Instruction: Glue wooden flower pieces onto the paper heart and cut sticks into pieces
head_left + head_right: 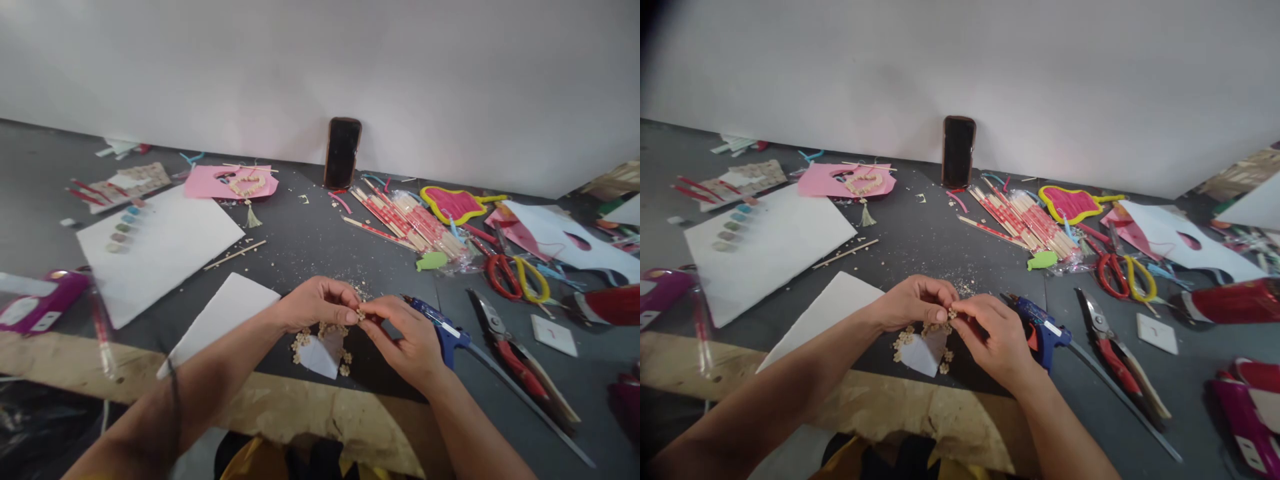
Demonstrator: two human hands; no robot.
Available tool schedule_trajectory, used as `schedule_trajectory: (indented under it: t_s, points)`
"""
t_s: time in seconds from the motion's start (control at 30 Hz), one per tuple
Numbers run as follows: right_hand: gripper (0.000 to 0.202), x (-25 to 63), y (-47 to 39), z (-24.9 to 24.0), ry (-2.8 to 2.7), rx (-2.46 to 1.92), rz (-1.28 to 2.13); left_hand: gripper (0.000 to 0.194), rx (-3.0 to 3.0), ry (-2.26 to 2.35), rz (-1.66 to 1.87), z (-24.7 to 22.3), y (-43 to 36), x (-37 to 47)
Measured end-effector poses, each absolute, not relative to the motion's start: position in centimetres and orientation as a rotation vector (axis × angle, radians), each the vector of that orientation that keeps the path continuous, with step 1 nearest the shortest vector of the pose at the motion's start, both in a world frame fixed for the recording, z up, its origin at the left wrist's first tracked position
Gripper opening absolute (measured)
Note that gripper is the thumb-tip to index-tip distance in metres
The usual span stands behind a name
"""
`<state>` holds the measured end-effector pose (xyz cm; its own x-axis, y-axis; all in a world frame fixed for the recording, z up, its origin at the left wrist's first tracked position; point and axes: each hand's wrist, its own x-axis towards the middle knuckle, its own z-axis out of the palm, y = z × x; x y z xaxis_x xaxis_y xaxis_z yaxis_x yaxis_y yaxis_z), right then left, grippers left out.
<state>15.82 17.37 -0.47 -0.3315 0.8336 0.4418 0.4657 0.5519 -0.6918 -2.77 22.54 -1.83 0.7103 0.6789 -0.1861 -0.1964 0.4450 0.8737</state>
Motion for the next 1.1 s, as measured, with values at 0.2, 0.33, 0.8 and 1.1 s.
schedule_trajectory:
  t_s: [0.2,0.33,0.8,1.1]
  points:
    - [0.016,15.8,17.4,0.0,-1.937,-1.129,0.601,0.028,0.859,0.584,0.793,-2.2,22.6,-2.6]
    - [0.012,16.0,17.4,0.0,-1.857,-1.230,0.620,0.021,0.769,0.554,0.903,-2.1,22.8,-2.7]
    - [0.014,16.0,16.3,3.1,-1.837,-1.355,0.658,0.022,0.765,0.489,1.229,1.3,23.8,-4.5]
    - [0.014,12.0,11.9,0.3,-2.182,-1.321,0.579,0.013,0.693,0.384,1.307,2.8,24.3,-6.9]
